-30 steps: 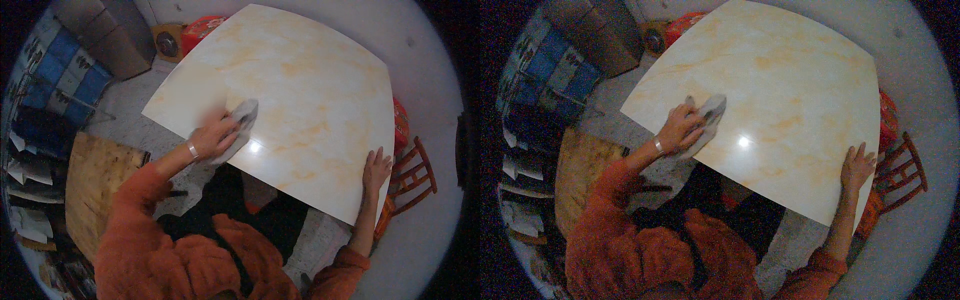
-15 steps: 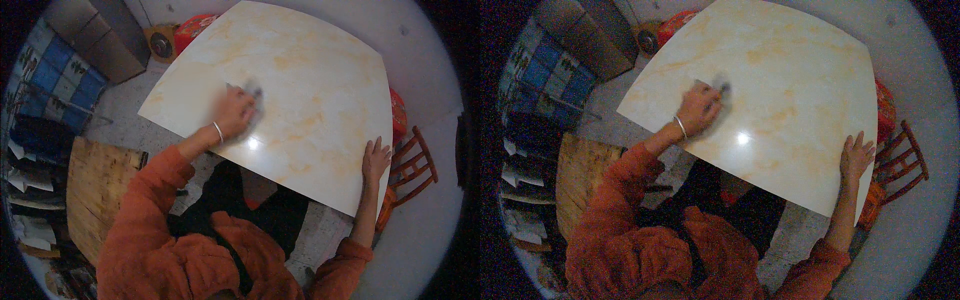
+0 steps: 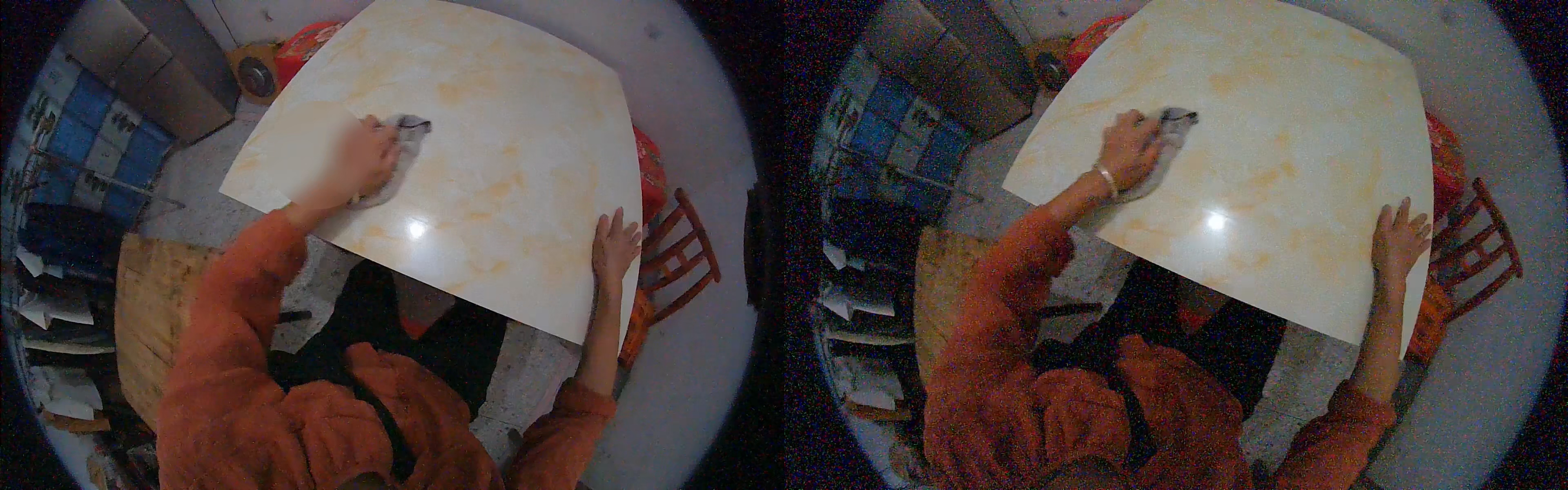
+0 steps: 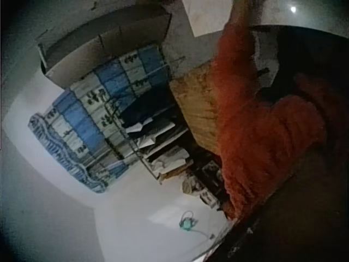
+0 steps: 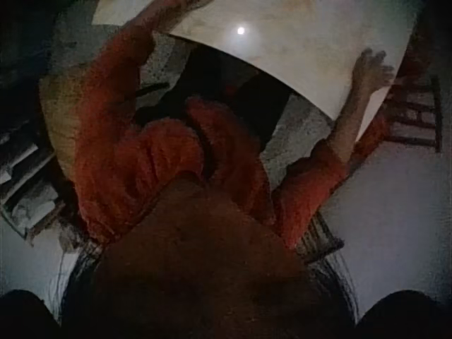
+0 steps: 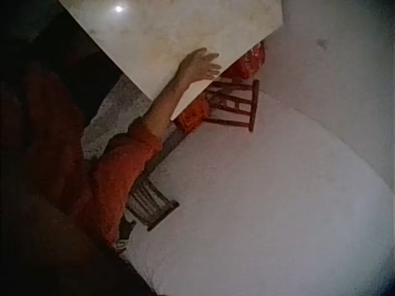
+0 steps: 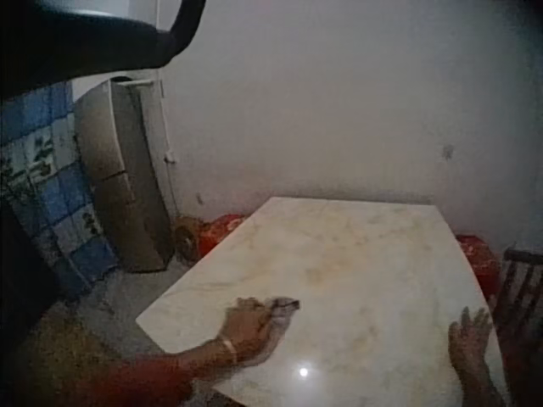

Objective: The person wipes a large wooden board with a cloth, then moves to wipe a light-colored tabletop. The person uses a cloth to clean both surfaces in a repetitive wiping motion.

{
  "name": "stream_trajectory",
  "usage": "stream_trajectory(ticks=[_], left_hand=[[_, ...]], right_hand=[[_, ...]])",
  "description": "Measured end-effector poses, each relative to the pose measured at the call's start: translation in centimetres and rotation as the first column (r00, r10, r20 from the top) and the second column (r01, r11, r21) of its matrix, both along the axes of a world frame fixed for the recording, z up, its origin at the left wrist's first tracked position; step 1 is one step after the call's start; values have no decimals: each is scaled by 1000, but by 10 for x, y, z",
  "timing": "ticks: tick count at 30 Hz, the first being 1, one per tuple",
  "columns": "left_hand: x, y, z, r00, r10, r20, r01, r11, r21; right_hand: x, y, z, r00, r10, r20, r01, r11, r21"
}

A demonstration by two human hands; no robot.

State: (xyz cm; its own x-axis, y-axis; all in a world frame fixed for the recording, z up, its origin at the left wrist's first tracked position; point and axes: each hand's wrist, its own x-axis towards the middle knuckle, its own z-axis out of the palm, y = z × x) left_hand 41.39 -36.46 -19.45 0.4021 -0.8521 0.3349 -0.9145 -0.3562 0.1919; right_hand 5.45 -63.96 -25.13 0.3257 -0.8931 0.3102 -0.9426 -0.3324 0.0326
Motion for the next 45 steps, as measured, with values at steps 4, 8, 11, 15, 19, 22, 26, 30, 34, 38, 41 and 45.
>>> stream_trajectory(ticks=[4,8,11,15,19,22,26,30,34,38,41,45], left_hand=[[-60,-19,-13,973,-227,-37,229,971,68],[-61,36,-8,797,-589,-135,596,803,9],[-19,63,-11,889,-437,-135,451,888,91],[30,12,-19,975,-178,130,174,984,44],[23,-58,-24,985,133,111,-123,989,-85],[-17,-67,-25,986,-161,49,164,985,-58],[-35,-14,-7,888,-457,-47,458,889,26],[30,14,-11,973,-230,-1,229,970,77],[108,-19,-28,954,274,125,-260,959,-117],[129,-100,-20,832,554,34,-553,832,-42],[99,-127,-14,922,388,-4,-388,921,-42],[31,-97,-15,990,-141,1,141,987,-76]], right_hand=[[-6,0,-4,998,22,-54,-22,1000,-8],[-5,-3,-6,994,20,-106,-26,998,-50],[-3,-10,-10,993,33,-113,-41,996,-76],[-1,-18,-7,991,12,-130,-22,997,-77],[9,-21,-2,998,16,-68,-20,998,-54],[8,-23,-1,998,35,-43,-35,999,-13],[6,-26,-1,999,30,-37,-31,999,-17],[6,-24,6,1000,-6,-30,5,1000,-7],[18,-23,8,1000,5,-26,-5,1000,4],[33,-14,15,1000,2,-22,-2,1000,6],[41,-11,7,1000,27,4,-27,999,-26],[41,-10,11,999,30,-28,-31,999,-37]])
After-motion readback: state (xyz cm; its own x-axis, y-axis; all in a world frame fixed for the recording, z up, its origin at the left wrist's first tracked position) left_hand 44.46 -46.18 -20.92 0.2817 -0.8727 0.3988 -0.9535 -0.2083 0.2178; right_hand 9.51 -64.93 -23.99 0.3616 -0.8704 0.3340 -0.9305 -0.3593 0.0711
